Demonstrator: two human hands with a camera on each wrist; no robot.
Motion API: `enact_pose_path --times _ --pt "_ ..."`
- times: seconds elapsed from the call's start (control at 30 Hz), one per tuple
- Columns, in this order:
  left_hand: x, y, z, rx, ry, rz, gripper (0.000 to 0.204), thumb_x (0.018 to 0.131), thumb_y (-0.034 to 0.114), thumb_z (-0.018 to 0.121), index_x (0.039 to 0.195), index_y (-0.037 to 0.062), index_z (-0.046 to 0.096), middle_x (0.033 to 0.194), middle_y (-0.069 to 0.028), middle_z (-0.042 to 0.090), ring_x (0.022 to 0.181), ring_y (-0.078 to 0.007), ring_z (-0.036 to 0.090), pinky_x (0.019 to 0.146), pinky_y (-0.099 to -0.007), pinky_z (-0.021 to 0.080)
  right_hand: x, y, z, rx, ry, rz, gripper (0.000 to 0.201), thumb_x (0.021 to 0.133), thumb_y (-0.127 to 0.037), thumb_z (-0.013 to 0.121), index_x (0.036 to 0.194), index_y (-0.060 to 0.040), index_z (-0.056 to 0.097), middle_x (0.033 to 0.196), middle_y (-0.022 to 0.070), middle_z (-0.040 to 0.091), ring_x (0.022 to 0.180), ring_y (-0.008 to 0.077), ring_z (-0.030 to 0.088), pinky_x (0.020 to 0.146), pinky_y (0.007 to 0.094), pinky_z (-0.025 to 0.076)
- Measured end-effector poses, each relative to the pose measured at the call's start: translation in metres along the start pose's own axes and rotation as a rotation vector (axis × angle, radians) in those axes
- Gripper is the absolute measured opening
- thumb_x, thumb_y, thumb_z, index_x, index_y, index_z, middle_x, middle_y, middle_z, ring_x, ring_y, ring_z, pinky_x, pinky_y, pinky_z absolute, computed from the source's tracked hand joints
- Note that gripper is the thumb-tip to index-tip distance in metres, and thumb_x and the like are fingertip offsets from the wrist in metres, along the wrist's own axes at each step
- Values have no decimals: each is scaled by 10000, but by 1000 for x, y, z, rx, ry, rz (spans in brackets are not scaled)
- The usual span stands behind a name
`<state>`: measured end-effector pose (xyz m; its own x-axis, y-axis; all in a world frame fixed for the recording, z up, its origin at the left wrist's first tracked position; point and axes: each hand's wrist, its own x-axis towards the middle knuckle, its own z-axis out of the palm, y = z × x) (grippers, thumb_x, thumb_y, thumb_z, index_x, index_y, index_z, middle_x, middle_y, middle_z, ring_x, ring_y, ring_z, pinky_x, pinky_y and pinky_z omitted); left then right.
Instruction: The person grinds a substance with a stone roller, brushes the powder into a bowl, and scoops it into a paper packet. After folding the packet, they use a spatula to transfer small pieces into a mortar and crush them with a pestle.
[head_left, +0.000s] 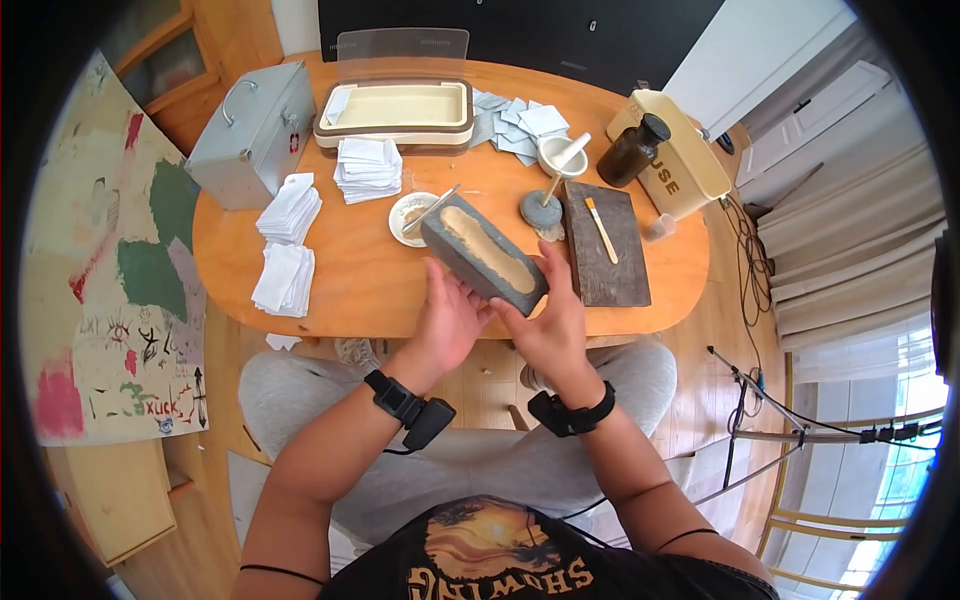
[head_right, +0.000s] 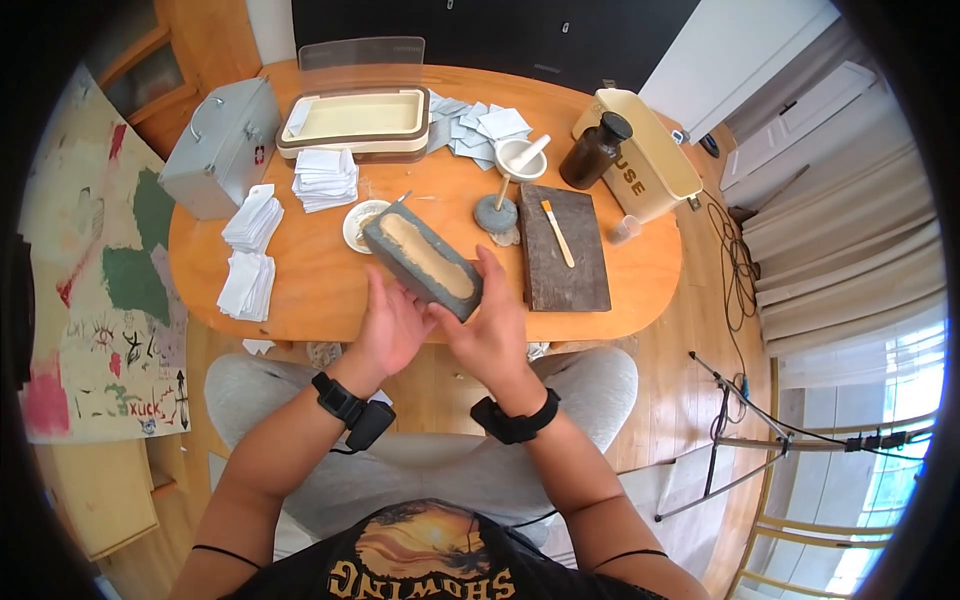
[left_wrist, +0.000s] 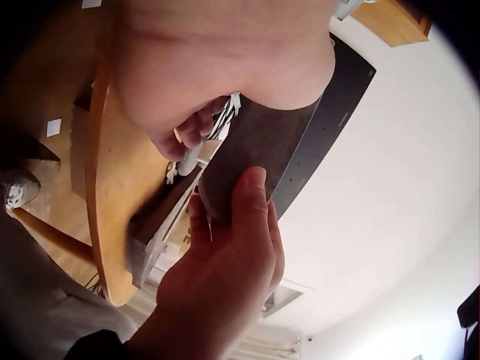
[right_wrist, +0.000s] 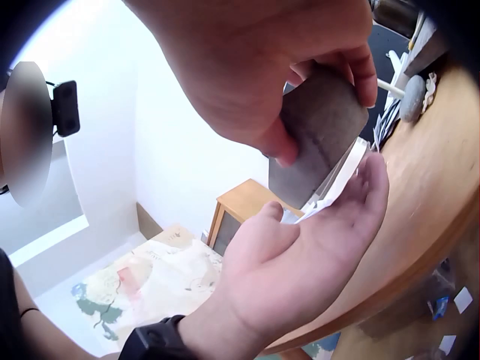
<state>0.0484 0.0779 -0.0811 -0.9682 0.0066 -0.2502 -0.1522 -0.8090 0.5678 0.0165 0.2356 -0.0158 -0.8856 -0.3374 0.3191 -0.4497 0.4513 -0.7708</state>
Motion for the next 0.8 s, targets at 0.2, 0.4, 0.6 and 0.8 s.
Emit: enact_pose_path --times 0.2,0.4,0.6,0.8 --pt "6 12 -9 -207 -16 9 1022 980 912 207 1539 108 497 1503 -105 617 1406 -296 573 1210 -480 446 -8 -21 28 -33 20 -47 960 813 -162 916 1573 77 380 1293 256 698 1187 444 706 987 465 581" --pt "10 14 -22 -278 -150 -34 1017 945 945 243 1405 110 598 1319 -96 694 1274 -276 652 1129 -473 523 -7 -43 34 -206 -18 -70 1097 784 -169 938 1636 75 293 1334 240 658 1225 396 659 1079 466 521" --pt "10 12 -11 -370 21 -86 939 947 913 387 1338 96 632 1219 -94 713 1185 -286 662 1090 -460 544 7 -5 -29 -387 143 -253 768 938 -234 784 1563 56 445 1367 245 603 1243 437 563 1069 504 461" --pt "15 6 -15 -356 0 -97 970 911 910 500 1314 36 621 1159 -90 683 1107 -278 648 1047 -436 554 56 78 -114 -633 133 43 203 956 -174 744 1110 -45 712 1098 207 692 1069 431 661 911 505 528"
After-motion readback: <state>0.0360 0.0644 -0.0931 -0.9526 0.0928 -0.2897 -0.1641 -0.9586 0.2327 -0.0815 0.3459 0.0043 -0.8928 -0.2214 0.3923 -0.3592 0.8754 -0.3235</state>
